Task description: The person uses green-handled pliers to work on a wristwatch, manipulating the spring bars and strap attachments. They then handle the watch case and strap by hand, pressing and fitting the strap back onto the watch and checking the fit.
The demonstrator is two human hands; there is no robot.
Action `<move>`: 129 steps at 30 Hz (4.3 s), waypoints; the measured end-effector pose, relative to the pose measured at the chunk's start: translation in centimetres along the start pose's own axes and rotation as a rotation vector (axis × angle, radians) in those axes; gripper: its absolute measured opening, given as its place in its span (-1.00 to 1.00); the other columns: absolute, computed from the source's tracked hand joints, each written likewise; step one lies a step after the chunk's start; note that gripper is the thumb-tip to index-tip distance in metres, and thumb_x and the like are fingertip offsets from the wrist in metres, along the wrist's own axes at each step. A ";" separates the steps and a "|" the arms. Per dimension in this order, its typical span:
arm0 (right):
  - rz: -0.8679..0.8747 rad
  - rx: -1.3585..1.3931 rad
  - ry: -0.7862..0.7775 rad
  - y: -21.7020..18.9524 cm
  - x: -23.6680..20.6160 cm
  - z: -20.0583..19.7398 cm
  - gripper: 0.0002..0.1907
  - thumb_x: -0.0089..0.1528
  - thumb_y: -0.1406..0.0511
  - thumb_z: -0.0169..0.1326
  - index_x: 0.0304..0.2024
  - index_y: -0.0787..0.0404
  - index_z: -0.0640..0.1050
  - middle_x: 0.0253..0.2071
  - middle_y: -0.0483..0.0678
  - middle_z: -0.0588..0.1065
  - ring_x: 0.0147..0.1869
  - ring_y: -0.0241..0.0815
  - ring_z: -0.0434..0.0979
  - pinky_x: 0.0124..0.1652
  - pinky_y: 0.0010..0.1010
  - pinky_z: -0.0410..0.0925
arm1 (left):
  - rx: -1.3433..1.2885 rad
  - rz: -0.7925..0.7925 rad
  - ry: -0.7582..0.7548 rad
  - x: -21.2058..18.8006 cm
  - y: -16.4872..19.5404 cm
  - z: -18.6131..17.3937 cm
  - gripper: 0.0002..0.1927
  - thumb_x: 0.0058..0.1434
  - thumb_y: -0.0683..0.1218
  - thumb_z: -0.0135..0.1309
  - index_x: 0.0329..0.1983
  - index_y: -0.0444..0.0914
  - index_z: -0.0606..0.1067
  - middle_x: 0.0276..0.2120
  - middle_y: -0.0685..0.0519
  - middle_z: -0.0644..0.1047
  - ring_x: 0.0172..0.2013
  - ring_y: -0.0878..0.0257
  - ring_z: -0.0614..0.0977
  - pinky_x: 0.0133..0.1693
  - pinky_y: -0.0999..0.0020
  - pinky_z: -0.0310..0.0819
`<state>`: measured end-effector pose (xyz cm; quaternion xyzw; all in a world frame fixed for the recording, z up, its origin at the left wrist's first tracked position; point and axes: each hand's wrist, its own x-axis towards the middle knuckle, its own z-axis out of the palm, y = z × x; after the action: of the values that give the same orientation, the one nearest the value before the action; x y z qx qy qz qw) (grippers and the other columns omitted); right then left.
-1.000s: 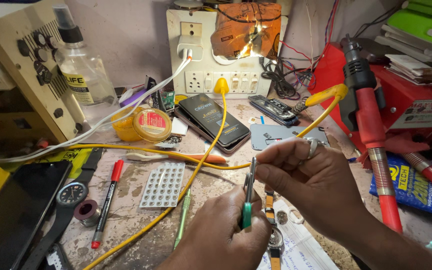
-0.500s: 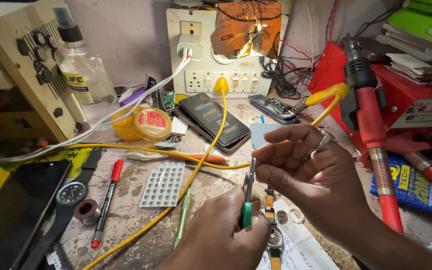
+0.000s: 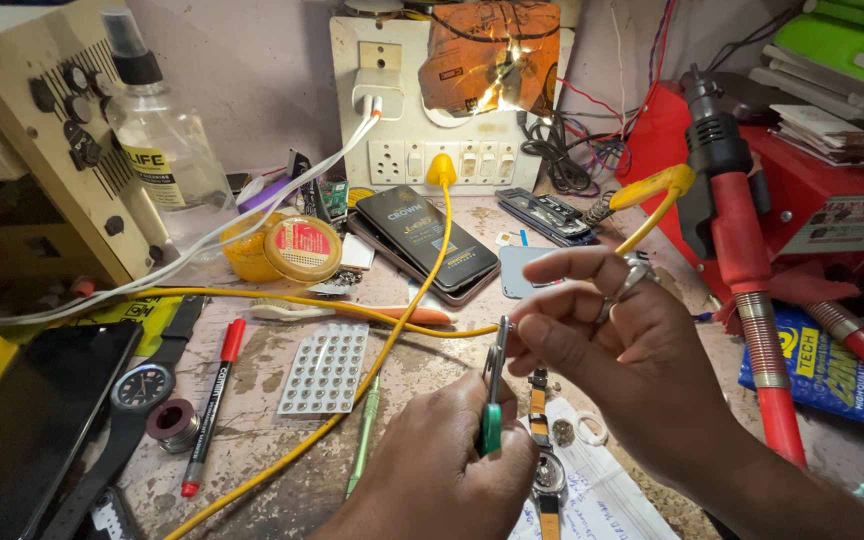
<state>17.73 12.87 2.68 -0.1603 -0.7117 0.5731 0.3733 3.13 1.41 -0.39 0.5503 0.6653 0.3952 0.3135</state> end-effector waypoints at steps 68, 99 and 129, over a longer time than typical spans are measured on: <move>0.009 -0.248 0.098 0.0 0.5 0.0 -0.61 0.13 0.47 0.23 -0.01 0.23 0.45 -0.25 -0.03 0.60 -0.18 -0.30 0.64 -0.19 -0.46 0.54 | 0.135 -0.050 0.107 0.2 0.3 0.0 -0.66 0.14 0.10 -0.01 -0.27 -0.28 0.48 -0.36 -0.22 0.58 -0.20 -0.12 0.63 -0.11 -0.06 0.45; 0.150 -0.189 -0.037 0.4 1.0 -1.7 -0.70 0.11 0.46 0.23 -0.09 0.31 0.54 -0.24 -0.06 0.66 -0.15 -0.28 0.70 -0.17 -0.46 0.57 | 0.121 -0.030 -0.032 0.1 -0.6 -0.4 -0.66 0.17 0.11 0.01 -0.29 -0.28 0.50 -0.36 -0.23 0.59 -0.21 -0.12 0.64 -0.13 -0.06 0.43; -0.160 -0.894 -0.678 0.6 -1.1 -0.3 -0.78 0.16 0.28 0.20 -0.17 0.16 0.52 -0.31 -0.11 0.57 -0.23 -0.13 0.66 -0.23 -0.31 0.48 | 0.468 0.084 0.271 -0.1 1.0 -3.9 -0.39 0.02 0.26 0.31 -0.20 -0.33 0.44 -0.23 -0.20 0.56 -0.10 -0.16 0.59 -0.07 -0.02 0.45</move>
<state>18.53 12.52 1.70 -0.0554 -0.9752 0.2052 0.0618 0.30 0.64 2.37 0.5771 0.7509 0.3135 0.0692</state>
